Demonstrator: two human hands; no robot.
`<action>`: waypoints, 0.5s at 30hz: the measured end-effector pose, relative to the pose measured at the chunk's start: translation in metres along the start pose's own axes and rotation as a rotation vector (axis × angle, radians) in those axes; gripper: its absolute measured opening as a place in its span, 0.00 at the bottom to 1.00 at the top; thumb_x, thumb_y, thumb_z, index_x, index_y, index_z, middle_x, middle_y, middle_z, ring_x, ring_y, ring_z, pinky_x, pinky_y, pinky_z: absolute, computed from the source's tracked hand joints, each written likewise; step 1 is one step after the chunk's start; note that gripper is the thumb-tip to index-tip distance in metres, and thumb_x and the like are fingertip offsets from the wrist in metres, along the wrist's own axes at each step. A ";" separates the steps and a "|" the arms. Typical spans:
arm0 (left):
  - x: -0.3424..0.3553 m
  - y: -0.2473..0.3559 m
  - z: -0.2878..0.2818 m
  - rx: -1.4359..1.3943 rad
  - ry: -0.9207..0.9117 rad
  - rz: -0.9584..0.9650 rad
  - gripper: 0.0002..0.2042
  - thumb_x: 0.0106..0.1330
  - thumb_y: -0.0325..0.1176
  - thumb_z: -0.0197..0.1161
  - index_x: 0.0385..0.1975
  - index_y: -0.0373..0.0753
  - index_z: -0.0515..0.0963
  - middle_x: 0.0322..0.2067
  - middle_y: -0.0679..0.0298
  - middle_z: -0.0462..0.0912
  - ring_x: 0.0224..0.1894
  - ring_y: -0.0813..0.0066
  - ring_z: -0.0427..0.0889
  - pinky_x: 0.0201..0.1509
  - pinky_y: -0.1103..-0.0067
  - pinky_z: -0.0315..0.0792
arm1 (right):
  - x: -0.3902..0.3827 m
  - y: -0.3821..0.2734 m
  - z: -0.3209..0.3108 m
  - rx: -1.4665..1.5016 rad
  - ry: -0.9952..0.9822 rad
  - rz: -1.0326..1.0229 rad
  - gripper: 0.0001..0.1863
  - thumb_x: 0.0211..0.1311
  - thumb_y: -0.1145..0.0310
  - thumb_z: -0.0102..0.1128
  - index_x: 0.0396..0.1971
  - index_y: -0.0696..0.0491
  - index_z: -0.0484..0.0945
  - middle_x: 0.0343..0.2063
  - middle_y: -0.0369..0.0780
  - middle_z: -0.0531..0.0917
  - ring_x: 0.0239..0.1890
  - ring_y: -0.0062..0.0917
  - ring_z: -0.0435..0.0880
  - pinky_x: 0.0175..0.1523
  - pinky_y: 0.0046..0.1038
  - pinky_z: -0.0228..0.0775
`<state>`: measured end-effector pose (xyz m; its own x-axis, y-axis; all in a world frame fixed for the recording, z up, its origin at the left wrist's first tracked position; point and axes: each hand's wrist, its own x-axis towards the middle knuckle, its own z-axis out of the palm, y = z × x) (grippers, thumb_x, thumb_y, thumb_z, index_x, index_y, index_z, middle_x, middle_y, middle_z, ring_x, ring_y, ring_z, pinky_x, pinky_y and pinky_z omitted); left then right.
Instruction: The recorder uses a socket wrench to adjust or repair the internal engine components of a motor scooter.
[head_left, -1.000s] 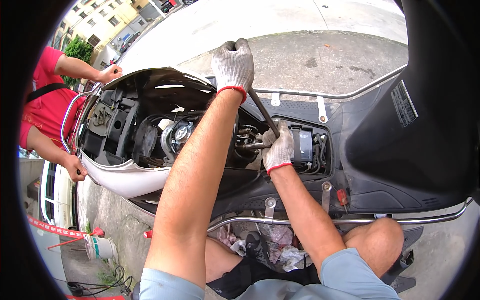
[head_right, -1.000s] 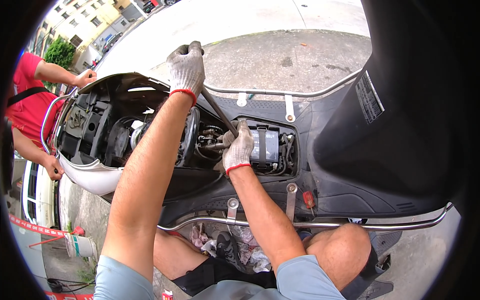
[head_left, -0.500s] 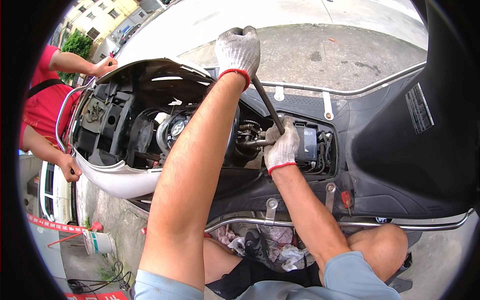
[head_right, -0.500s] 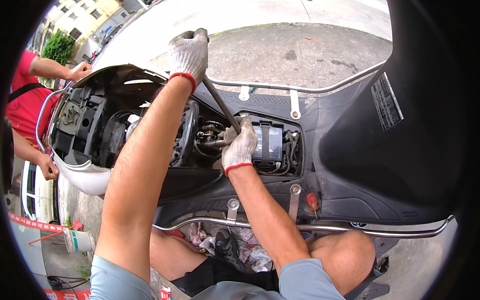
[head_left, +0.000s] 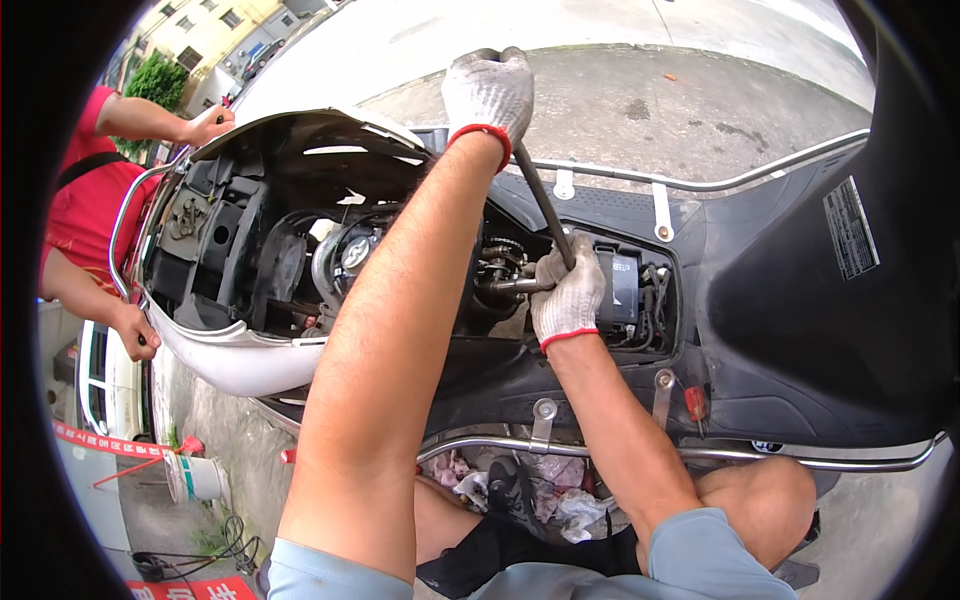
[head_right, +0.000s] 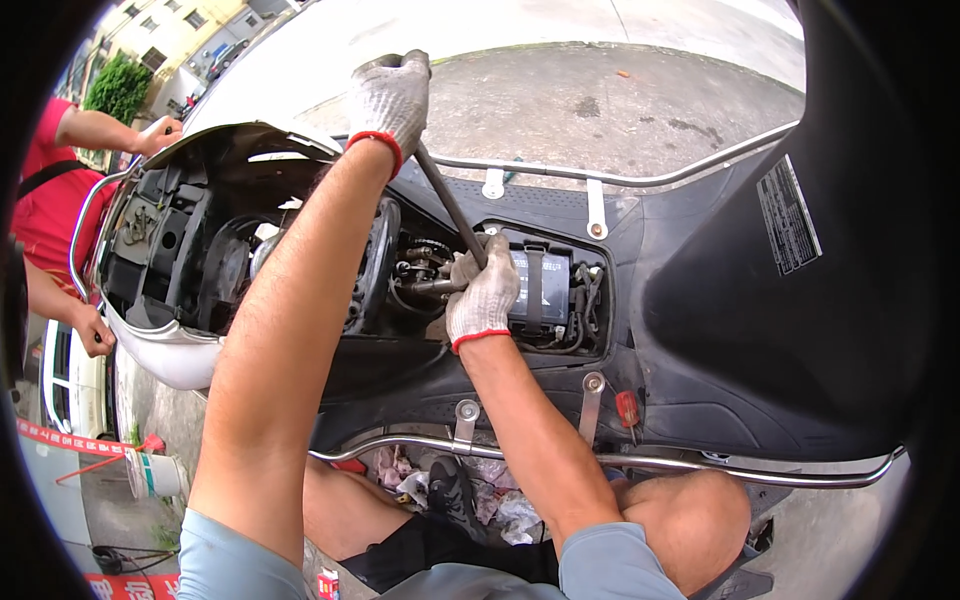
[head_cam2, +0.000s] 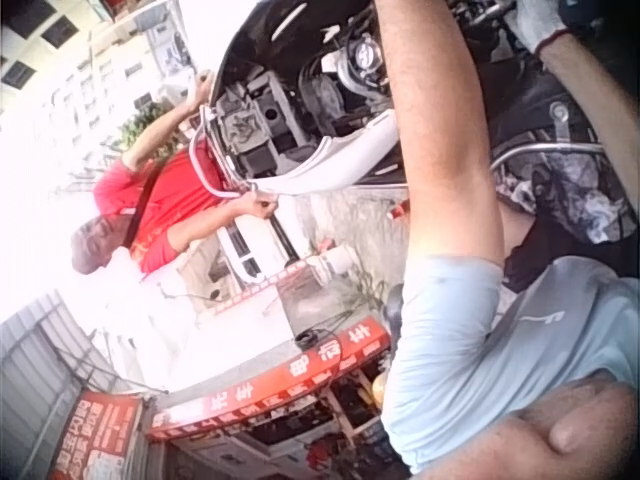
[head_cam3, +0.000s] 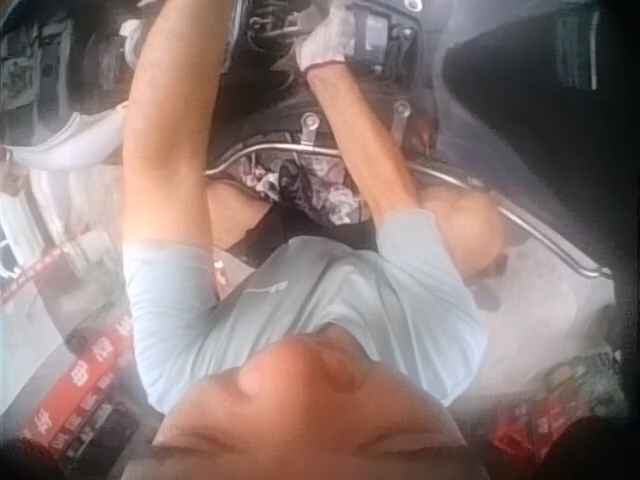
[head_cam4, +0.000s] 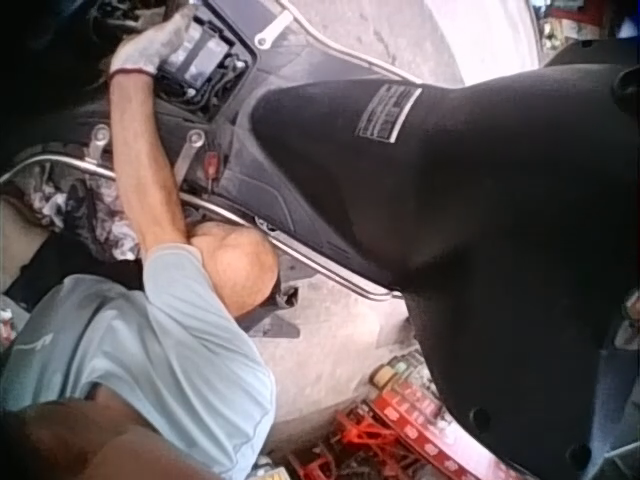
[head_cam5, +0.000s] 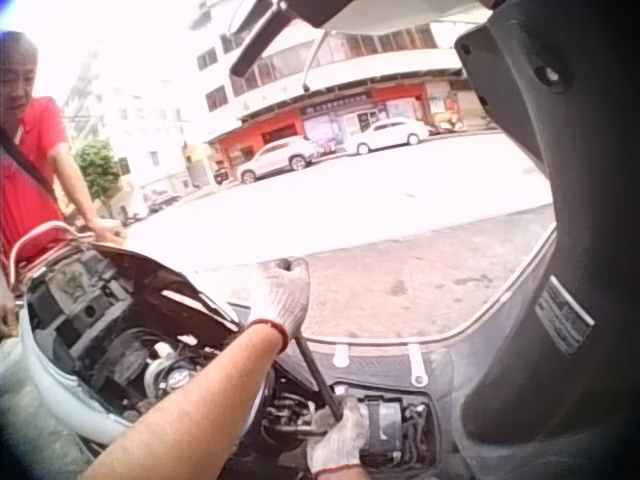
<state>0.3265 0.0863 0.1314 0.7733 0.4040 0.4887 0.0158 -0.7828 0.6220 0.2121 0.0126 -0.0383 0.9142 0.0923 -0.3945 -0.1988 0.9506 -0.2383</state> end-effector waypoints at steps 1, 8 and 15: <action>0.000 0.004 0.000 0.016 0.005 0.028 0.19 0.66 0.42 0.51 0.30 0.32 0.83 0.28 0.45 0.84 0.36 0.48 0.84 0.48 0.66 0.75 | 0.003 -0.001 -0.002 0.005 -0.021 -0.009 0.16 0.73 0.59 0.47 0.28 0.55 0.71 0.09 0.31 0.59 0.10 0.19 0.58 0.22 0.25 0.62; -0.005 0.004 -0.010 -0.041 0.054 -0.044 0.19 0.65 0.41 0.54 0.25 0.30 0.82 0.25 0.43 0.82 0.34 0.47 0.84 0.42 0.62 0.76 | -0.004 0.002 0.003 0.007 -0.029 0.029 0.15 0.72 0.59 0.49 0.28 0.52 0.72 0.11 0.31 0.60 0.12 0.19 0.58 0.23 0.25 0.59; -0.027 0.012 -0.013 -0.275 -0.042 -0.178 0.18 0.65 0.42 0.53 0.29 0.30 0.80 0.29 0.40 0.81 0.37 0.43 0.82 0.49 0.61 0.72 | -0.012 -0.010 -0.004 0.060 -0.108 0.042 0.15 0.74 0.59 0.45 0.27 0.50 0.68 0.12 0.29 0.61 0.12 0.20 0.57 0.20 0.26 0.56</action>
<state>0.2977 0.0724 0.1337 0.7996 0.4986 0.3347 -0.0136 -0.5422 0.8402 0.2020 0.0004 -0.0347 0.9388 0.1605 -0.3047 -0.2191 0.9610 -0.1689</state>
